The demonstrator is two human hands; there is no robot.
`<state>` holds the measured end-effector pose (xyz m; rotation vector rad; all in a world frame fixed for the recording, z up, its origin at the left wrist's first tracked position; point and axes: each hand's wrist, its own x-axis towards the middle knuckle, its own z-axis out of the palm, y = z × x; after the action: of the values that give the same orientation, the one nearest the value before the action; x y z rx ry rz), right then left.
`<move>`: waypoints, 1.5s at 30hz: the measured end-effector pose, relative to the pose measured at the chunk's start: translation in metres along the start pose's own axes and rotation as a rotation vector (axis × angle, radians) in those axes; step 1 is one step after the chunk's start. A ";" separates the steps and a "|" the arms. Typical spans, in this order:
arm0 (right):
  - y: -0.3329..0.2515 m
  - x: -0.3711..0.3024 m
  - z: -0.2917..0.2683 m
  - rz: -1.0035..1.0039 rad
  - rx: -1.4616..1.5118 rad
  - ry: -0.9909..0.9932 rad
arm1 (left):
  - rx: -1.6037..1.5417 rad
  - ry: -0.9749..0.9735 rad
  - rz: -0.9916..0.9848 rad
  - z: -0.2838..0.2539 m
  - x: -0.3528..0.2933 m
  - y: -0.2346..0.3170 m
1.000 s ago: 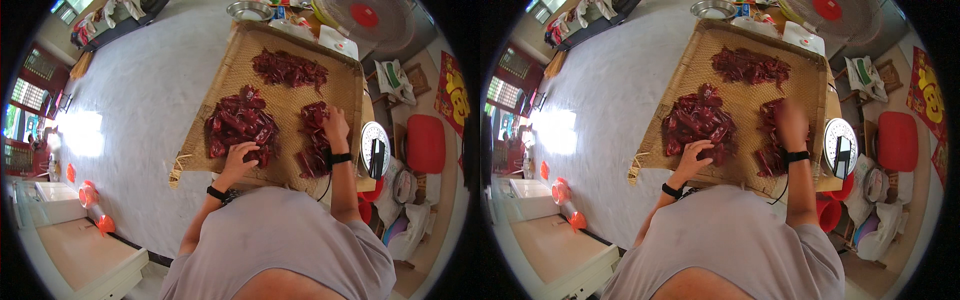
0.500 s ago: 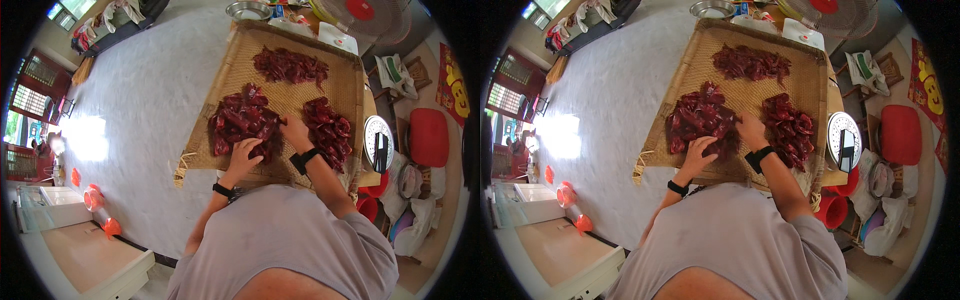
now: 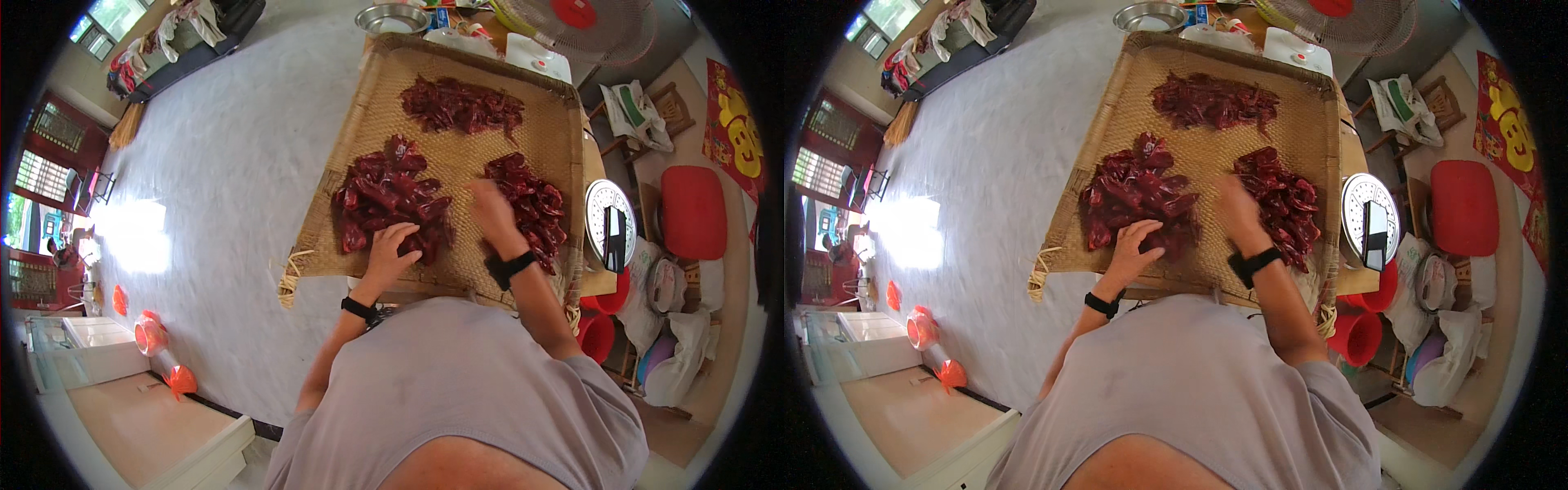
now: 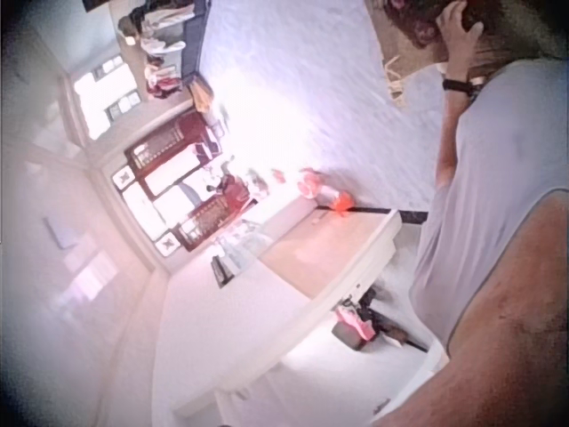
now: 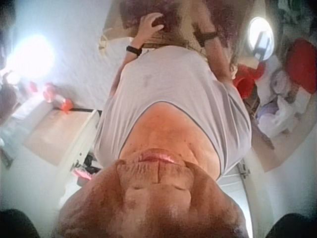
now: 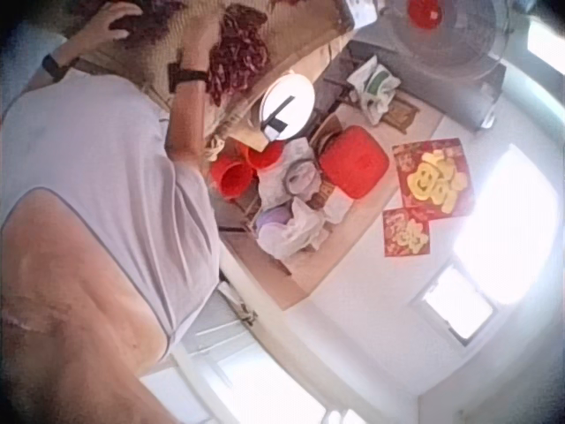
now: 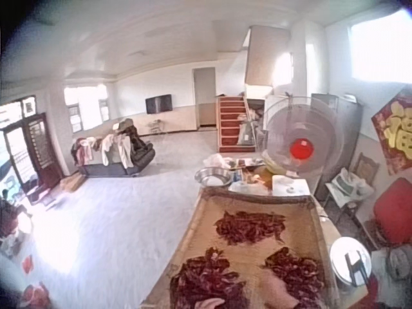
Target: The person sorts dried red peppers by hand on a large woven tray, separating them into smaller piles.
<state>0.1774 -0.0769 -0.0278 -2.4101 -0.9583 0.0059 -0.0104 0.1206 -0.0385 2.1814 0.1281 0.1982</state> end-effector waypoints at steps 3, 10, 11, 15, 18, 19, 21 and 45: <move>-0.046 0.005 0.008 -0.006 0.109 -0.251 | 0.034 0.019 -0.006 0.001 -0.004 -0.003; -0.040 0.009 -0.008 0.065 -0.065 -0.237 | 0.000 0.035 0.015 0.003 -0.004 -0.003; -0.037 0.007 -0.017 0.098 -0.052 -0.120 | 0.008 0.038 0.007 0.003 -0.004 -0.003; -0.016 -0.001 -0.059 0.296 -0.120 0.042 | 0.000 0.037 0.019 0.001 -0.005 -0.005; 0.011 -0.011 -0.078 0.442 -0.251 0.153 | -0.008 0.034 0.030 0.001 -0.005 -0.007; 0.016 -0.016 -0.079 0.459 -0.281 0.186 | -0.005 0.034 0.019 0.001 -0.005 -0.006; 0.021 -0.024 -0.075 0.483 -0.312 0.219 | 0.009 0.038 -0.008 0.002 -0.004 -0.004; 0.011 -0.041 -0.072 0.371 -0.143 0.241 | -0.240 0.254 0.010 -0.002 -0.010 0.008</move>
<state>0.1680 -0.1442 0.0205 -2.6116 -0.4084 -0.2188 -0.0203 0.1162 -0.0314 1.9113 0.2243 0.4731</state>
